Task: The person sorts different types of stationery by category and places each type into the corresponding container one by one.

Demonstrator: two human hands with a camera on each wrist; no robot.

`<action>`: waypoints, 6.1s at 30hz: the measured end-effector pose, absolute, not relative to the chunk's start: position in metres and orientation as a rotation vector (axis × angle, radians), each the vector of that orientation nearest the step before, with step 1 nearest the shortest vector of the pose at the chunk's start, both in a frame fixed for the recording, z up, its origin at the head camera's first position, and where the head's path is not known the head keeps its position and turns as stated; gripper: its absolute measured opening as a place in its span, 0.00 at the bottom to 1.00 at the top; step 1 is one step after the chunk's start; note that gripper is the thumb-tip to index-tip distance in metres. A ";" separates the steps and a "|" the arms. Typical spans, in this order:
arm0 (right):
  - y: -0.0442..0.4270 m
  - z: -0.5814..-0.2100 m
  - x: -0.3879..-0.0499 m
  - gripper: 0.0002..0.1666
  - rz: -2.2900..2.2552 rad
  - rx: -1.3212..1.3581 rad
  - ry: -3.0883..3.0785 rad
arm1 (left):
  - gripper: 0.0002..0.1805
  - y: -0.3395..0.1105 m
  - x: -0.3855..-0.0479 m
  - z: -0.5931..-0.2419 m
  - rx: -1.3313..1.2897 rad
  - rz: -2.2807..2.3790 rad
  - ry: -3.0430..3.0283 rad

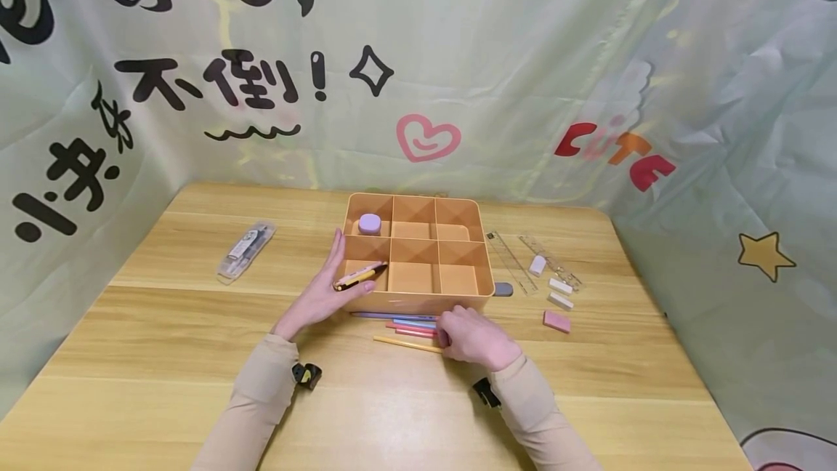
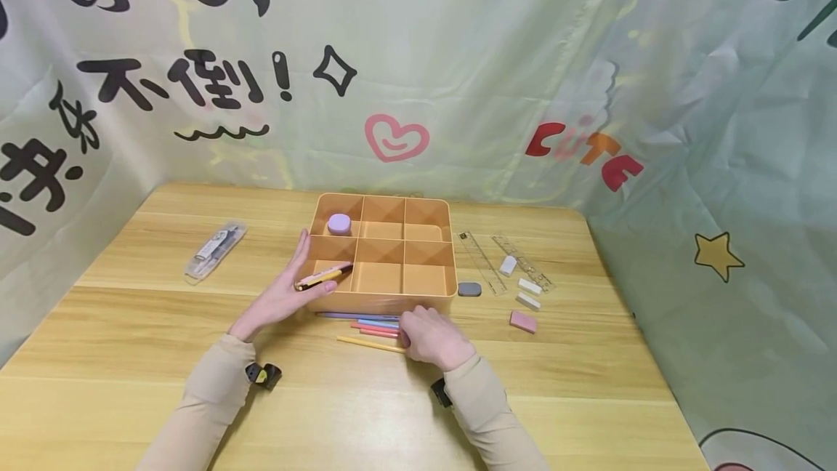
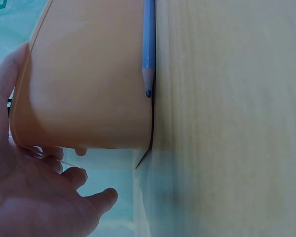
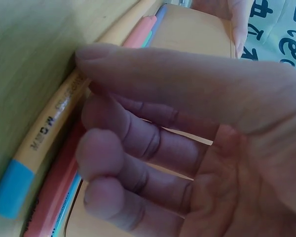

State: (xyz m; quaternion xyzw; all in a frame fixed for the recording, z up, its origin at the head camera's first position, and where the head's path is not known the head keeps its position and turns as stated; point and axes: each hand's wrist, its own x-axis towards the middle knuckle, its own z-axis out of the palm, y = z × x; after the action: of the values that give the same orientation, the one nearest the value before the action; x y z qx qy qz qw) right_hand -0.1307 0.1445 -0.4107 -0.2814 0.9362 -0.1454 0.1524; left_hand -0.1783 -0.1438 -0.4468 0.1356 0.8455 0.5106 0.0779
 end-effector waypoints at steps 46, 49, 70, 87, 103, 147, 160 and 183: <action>0.169 -0.390 -0.142 0.01 -0.815 -1.095 2.397 | 0.62 -0.144 -0.178 -0.446 0.407 1.548 2.523; 0.170 -0.390 -0.143 0.03 -0.856 -1.079 2.367 | 0.62 -0.144 -0.177 -0.445 0.394 1.546 2.522; 0.175 -0.387 -0.145 0.04 -1.205 -1.153 2.440 | 0.60 -0.146 -0.178 -0.448 0.505 1.538 2.543; 0.178 -0.390 -0.147 0.06 -1.880 -0.971 2.506 | 0.61 -0.144 -0.178 -0.446 0.421 1.543 2.524; 0.184 -0.382 -0.149 0.09 -2.446 -0.723 2.368 | 0.61 -0.145 -0.178 -0.446 0.408 1.541 2.524; 0.221 -0.362 -0.292 0.03 -2.443 -0.064 2.272 | 0.62 -0.143 -0.178 -0.447 0.415 1.544 2.526; 0.212 -0.376 -0.295 0.11 -2.191 0.101 2.356 | 0.62 -0.143 -0.177 -0.444 0.407 1.548 2.517; 0.215 -0.384 -0.293 0.14 -1.854 0.040 2.596 | 0.61 -0.143 -0.177 -0.445 0.415 1.560 2.515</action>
State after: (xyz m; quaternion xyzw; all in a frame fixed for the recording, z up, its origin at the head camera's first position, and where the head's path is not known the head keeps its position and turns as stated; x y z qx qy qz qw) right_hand -0.2928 0.2152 -0.3844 0.0124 0.8134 -0.5810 -0.0244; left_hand -0.1774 -0.1427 -0.4451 0.1385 0.8391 0.5205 0.0763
